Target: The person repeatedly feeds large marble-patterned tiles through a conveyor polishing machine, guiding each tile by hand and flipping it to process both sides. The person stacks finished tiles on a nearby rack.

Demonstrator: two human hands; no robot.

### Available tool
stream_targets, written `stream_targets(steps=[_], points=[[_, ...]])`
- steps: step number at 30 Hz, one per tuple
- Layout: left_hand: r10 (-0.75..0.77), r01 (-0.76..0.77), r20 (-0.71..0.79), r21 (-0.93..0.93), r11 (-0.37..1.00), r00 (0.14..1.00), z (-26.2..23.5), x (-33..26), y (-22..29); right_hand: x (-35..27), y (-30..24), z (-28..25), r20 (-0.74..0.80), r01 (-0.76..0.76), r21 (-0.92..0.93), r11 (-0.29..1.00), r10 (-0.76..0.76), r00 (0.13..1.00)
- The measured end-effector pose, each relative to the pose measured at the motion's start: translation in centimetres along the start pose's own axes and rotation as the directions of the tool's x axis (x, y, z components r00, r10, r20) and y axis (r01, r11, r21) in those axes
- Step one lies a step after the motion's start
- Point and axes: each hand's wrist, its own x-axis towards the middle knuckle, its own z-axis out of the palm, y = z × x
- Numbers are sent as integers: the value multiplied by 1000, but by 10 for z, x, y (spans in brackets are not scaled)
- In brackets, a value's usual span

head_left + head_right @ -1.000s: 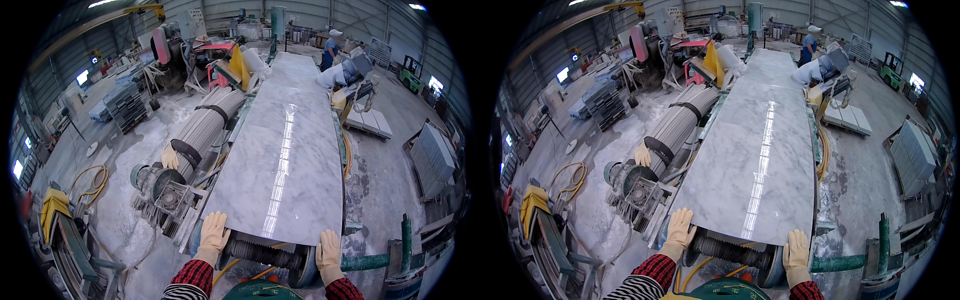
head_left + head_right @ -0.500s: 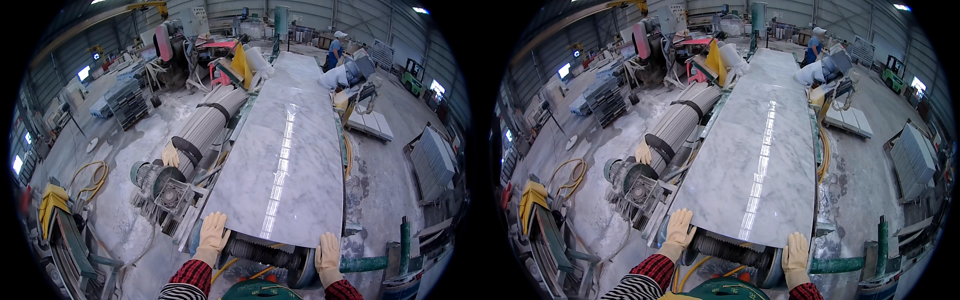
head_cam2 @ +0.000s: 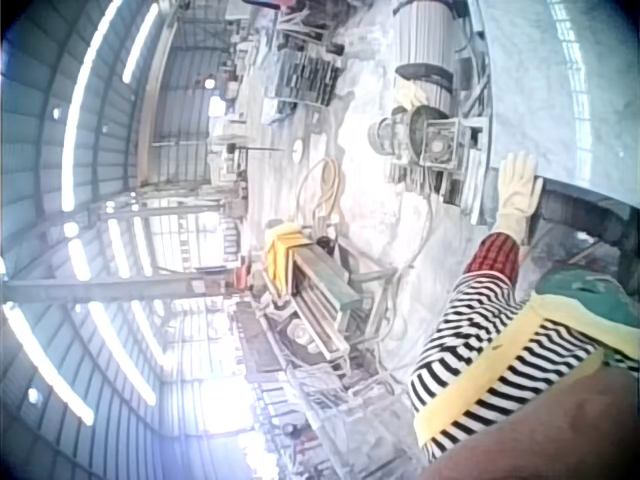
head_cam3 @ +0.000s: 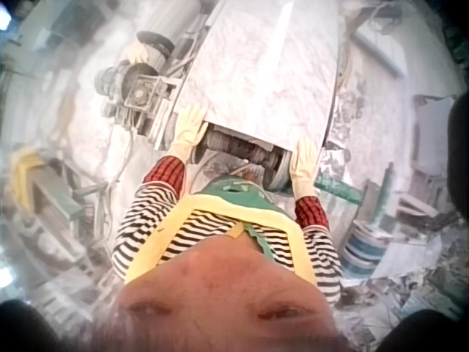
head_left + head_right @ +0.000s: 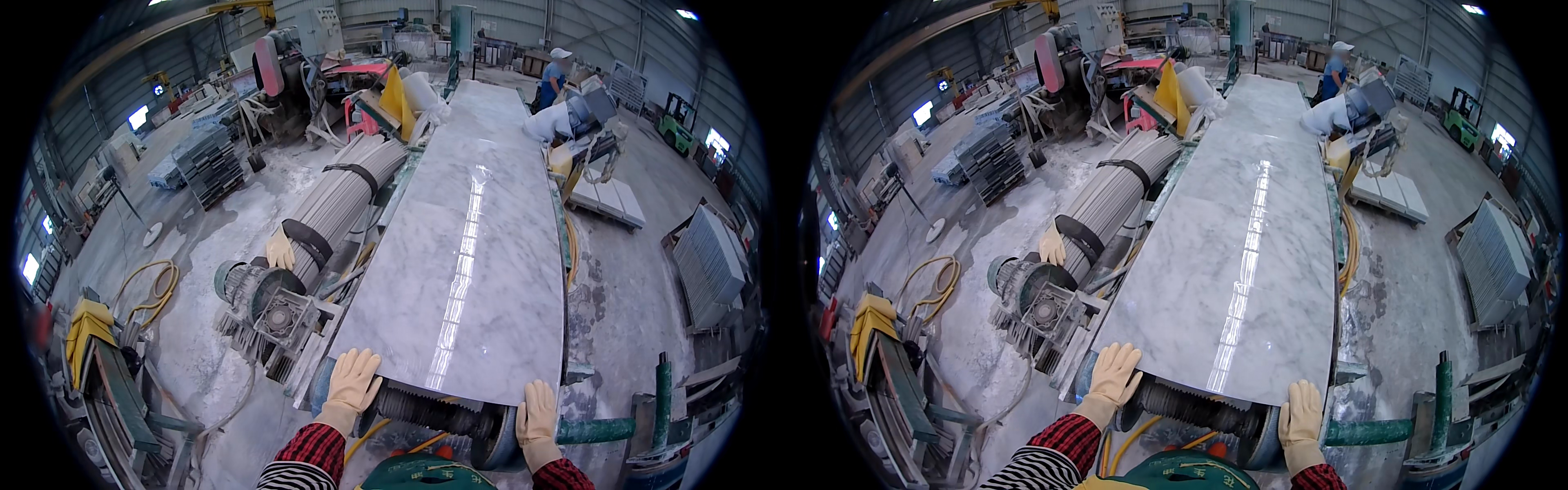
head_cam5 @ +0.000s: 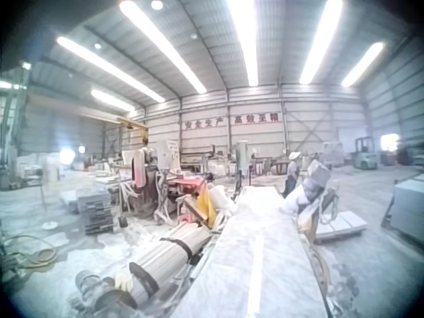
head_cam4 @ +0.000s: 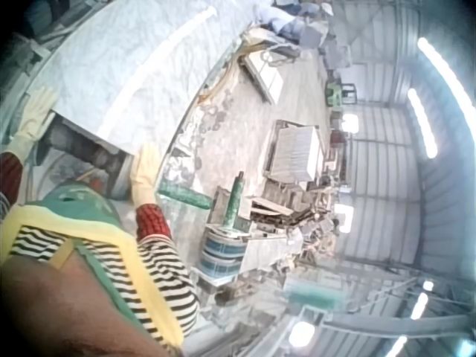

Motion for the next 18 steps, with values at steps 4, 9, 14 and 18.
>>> stream_targets(steps=[4, 9, 14, 18], points=[[-13, 13, -7, -10, 1000, 1000, 2, -2, 0, -2, -2, -2, 7, -9, 0, 1000, 9, 1000], [-21, 21, 4, -4, 1000, 1000, 4, -4, -2, -7, 4, 5, -1, -3, -18, 1000, 3, 1000], [-33, 33, 21, -10, 999, 999, 2, -6, -1, -8, 2, 1, 31, -9, 3, 1000, 8, 999], [-34, 34, 9, -20, 999, 999, 4, -8, -1, -11, 3, 4, 15, -4, 3, 1000, 4, 1000]])
